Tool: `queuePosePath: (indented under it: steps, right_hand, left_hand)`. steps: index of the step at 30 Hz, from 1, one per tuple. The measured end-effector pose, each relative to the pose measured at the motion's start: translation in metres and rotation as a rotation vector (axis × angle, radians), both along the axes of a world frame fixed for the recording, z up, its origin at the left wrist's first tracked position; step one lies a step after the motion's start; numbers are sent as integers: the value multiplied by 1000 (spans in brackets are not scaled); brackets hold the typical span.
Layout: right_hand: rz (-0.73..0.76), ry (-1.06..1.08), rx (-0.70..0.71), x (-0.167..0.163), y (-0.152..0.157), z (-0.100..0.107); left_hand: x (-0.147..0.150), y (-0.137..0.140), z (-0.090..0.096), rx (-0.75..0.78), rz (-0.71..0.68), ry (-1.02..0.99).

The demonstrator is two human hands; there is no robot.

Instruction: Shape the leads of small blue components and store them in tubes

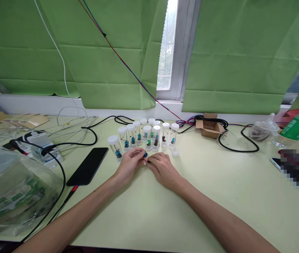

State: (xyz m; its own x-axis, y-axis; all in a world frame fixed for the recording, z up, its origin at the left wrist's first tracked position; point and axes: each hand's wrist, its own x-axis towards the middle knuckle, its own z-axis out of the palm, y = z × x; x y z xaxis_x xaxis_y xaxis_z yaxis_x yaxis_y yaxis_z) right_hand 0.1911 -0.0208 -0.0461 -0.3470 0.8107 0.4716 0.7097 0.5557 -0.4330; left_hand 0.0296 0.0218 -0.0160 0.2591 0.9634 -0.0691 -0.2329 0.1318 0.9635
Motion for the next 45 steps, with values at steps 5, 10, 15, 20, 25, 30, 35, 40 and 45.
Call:
queuePosePath:
  steps: [5, 10, 15, 20, 25, 30, 35, 40, 45]
  right_hand:
    - [-35, 127, 16, 1, 1, -2]
    - [-98, 265, 6, 3, -2, 3]
    - [-107, 340, 24, 2, -6, 10]
    - [-53, 349, 42, 1, -7, 7]
    - [-26, 372, 14, 2, -7, 2]
    - [-9, 364, -1, 3, -8, 3]
    - [3, 359, 4, 3, -8, 4]
    - [4, 343, 8, 2, -8, 5]
    - [1, 326, 33, 2, -9, 7]
  left_hand:
    - [0, -1, 1, -11, 4, 8]
    - [-1, 1, -3, -20, 18, 26]
    - [1, 2, -8, -22, -6, 20]
    - [2, 1, -10, 15, -48, 38]
    - [2, 1, -10, 84, -67, 82]
    - [1, 0, -11, 137, -94, 119]
    - [2, -1, -11, 181, -100, 155]
    - [3, -4, -8, 192, -112, 176]
    - [2, -4, -8, 220, -114, 175]
